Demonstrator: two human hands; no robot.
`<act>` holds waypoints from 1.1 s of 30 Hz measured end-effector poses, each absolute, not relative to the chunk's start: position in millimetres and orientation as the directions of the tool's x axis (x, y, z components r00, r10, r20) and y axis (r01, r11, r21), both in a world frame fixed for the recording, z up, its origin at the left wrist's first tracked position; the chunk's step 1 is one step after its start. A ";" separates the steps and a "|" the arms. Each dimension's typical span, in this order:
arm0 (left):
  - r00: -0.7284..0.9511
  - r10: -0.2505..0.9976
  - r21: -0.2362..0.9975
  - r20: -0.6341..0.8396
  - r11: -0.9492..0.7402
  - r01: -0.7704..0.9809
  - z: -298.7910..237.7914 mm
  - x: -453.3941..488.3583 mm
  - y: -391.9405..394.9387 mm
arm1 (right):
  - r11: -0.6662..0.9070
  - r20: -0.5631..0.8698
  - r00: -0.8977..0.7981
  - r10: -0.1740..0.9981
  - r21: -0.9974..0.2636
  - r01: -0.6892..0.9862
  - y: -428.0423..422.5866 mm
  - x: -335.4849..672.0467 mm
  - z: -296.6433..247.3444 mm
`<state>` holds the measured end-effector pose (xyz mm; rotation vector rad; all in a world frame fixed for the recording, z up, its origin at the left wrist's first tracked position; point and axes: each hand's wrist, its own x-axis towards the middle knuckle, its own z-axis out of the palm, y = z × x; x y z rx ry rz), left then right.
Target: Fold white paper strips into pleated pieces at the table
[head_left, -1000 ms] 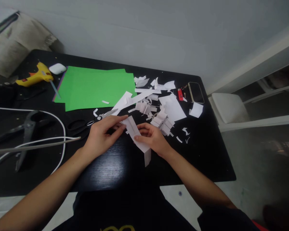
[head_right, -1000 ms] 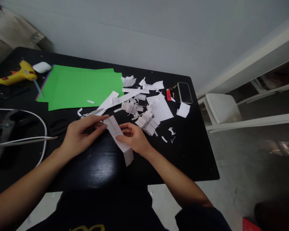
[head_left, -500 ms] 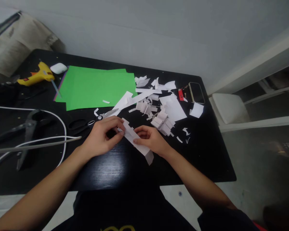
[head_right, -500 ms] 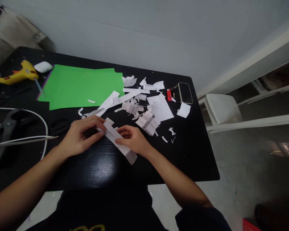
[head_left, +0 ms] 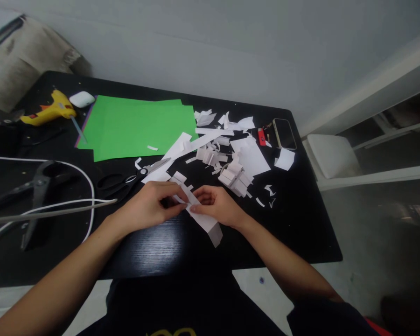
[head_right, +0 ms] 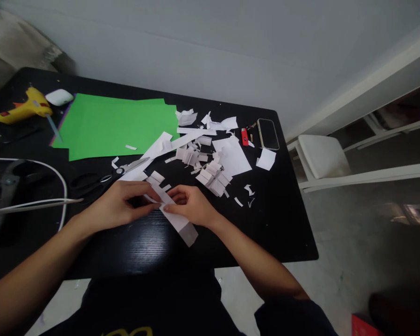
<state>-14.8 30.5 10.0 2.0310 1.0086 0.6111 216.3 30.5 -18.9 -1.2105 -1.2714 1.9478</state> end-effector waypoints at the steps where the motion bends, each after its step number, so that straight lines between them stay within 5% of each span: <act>1: 0.582 0.806 0.793 0.104 -0.420 0.440 10.4 -14.6 30.5 | -0.429 -0.402 -0.464 0.790 -0.902 0.052 30.3 216.3 -19.5; 13: 0.670 0.712 0.659 0.211 -0.610 0.441 11.9 -12.7 27.4 | -0.447 -0.419 -0.408 0.811 -0.894 0.028 29.5 214.6 -19.6; 33: 0.667 0.704 0.590 0.243 -0.653 0.474 8.7 -11.0 26.6 | -0.550 -0.484 -0.407 0.775 -0.833 -0.057 27.2 212.1 -13.5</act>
